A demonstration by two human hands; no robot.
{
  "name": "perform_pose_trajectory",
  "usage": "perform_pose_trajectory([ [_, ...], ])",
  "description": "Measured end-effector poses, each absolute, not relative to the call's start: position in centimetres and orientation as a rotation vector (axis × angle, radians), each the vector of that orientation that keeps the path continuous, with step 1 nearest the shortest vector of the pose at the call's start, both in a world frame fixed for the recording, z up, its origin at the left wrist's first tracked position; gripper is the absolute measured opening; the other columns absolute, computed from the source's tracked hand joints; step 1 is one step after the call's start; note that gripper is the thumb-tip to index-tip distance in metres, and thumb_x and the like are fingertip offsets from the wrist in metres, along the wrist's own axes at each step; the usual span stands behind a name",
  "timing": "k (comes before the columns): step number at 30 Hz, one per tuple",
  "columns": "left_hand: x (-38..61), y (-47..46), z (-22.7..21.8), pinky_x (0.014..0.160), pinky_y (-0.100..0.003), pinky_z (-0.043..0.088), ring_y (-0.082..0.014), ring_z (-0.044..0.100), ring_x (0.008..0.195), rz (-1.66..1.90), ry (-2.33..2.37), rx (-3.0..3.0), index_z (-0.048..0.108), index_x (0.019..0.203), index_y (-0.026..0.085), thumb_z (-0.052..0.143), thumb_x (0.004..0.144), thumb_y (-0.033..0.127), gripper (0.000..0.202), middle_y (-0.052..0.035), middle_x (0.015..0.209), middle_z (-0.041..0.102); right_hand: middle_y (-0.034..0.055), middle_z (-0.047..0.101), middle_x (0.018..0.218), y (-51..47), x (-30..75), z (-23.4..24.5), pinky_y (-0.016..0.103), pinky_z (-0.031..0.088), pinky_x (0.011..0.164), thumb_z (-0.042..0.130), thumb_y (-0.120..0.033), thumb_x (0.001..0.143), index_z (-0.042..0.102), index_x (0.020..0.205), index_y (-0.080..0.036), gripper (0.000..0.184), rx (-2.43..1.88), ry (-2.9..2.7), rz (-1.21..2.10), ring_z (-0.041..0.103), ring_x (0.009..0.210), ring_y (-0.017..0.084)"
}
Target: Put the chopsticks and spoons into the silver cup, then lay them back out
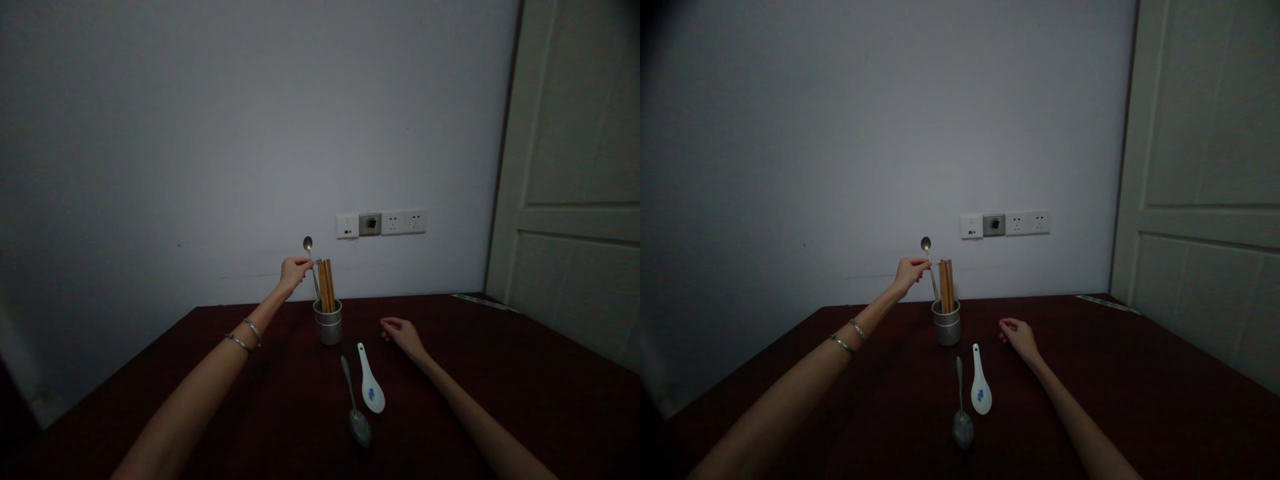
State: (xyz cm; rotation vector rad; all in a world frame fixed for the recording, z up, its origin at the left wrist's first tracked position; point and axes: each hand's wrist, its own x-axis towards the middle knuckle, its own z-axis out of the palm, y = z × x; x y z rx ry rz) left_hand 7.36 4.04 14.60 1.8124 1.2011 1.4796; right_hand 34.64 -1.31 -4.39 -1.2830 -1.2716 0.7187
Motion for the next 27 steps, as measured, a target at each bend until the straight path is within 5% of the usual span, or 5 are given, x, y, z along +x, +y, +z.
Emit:
perform_pose_trajectory([
  [27,7.6,5.7,7.2,0.040,-0.017,0.030,-0.0062,0.042,0.041,1.239,1.366,1.819,0.067,0.067,0.010,0.059,0.067,0.026,0.018,-0.0023,0.054,0.060,0.0008,0.059,0.051,-1.3,34.6,-4.1,0.020,0.041,0.045,0.052,-0.028,0.069,0.060,0.084,-0.010,0.024,-1.317,-1.311,0.719,0.054,0.045,0.011],
])
